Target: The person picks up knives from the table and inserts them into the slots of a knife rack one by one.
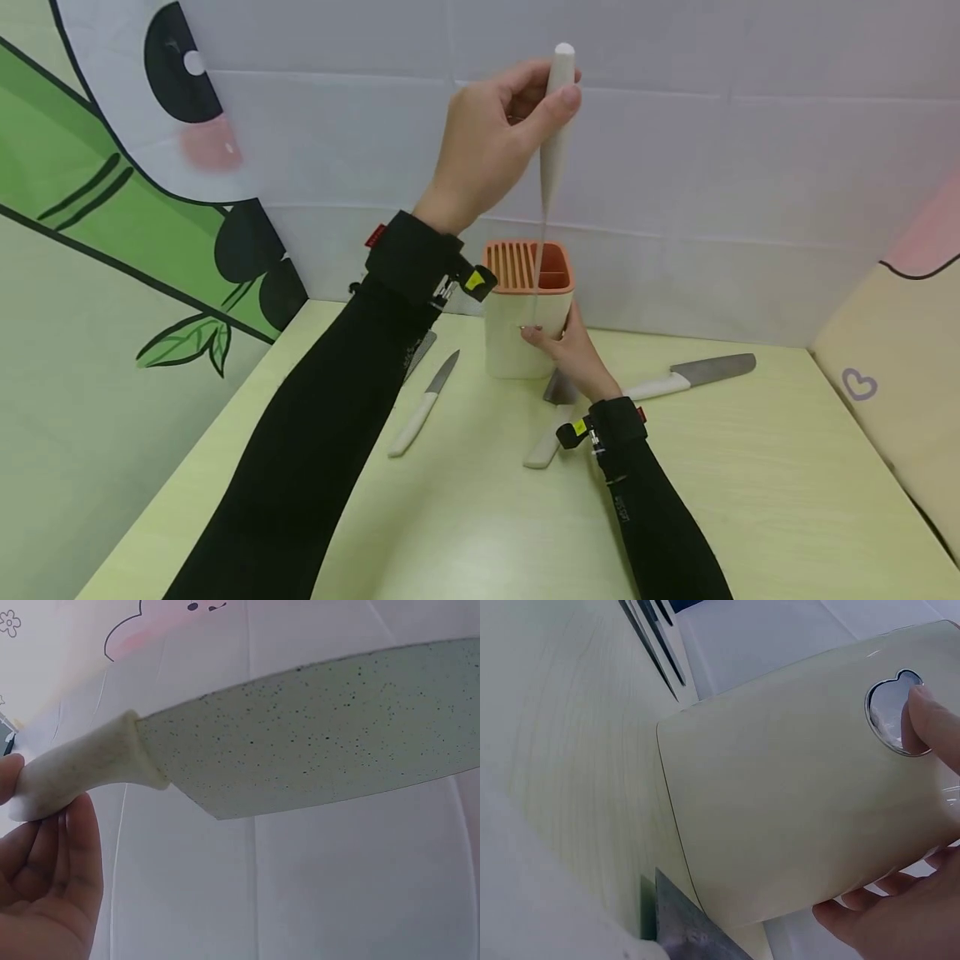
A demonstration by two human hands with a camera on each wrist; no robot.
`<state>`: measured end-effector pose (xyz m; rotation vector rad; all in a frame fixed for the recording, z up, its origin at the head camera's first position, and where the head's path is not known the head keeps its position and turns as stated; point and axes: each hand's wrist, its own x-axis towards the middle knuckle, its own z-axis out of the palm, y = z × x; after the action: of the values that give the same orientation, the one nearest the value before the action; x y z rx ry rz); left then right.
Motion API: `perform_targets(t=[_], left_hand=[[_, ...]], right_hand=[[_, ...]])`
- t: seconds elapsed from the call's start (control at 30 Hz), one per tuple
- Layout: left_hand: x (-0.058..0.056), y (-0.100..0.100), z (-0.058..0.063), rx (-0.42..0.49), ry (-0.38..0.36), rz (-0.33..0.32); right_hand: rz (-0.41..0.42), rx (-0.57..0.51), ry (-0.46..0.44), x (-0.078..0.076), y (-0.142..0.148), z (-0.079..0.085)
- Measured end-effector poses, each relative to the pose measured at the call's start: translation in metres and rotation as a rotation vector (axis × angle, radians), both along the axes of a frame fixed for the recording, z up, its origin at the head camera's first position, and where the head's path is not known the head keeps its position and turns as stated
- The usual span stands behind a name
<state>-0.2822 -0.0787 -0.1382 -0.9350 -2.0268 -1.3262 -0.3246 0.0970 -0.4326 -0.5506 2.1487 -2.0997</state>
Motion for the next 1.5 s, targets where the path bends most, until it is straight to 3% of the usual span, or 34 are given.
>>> perform_targets(t=[0.1, 0.23, 0.33, 0.47, 0.87, 1.2, 1.5], left_hand=[[-0.006, 0.001, 0.009, -0.012, 0.023, 0.014], [-0.013, 0.004, 0.017, -0.022, -0.008, 0.046], [-0.019, 0.006, 0.019, -0.031, -0.029, 0.071], [-0.027, 0.006, 0.016, -0.047, -0.004, 0.102], [-0.051, -0.002, -0.008, -0.074, -0.011, 0.145], [-0.077, 0.005, -0.047, -0.086, -0.055, 0.15], [-0.083, 0.003, -0.068, -0.092, -0.098, 0.17]], right_hand=[[0.0, 0.005, 0.007, 0.0, 0.001, 0.001], [-0.005, 0.015, 0.01, -0.001, 0.002, 0.001], [-0.013, 0.019, 0.005, -0.002, 0.002, 0.0], [-0.023, 0.018, -0.002, -0.004, 0.001, -0.002], [-0.016, 0.019, 0.005, -0.003, -0.002, -0.002], [-0.031, 0.035, -0.005, 0.0, 0.002, -0.001], [-0.03, 0.032, -0.008, -0.002, 0.001, -0.002]])
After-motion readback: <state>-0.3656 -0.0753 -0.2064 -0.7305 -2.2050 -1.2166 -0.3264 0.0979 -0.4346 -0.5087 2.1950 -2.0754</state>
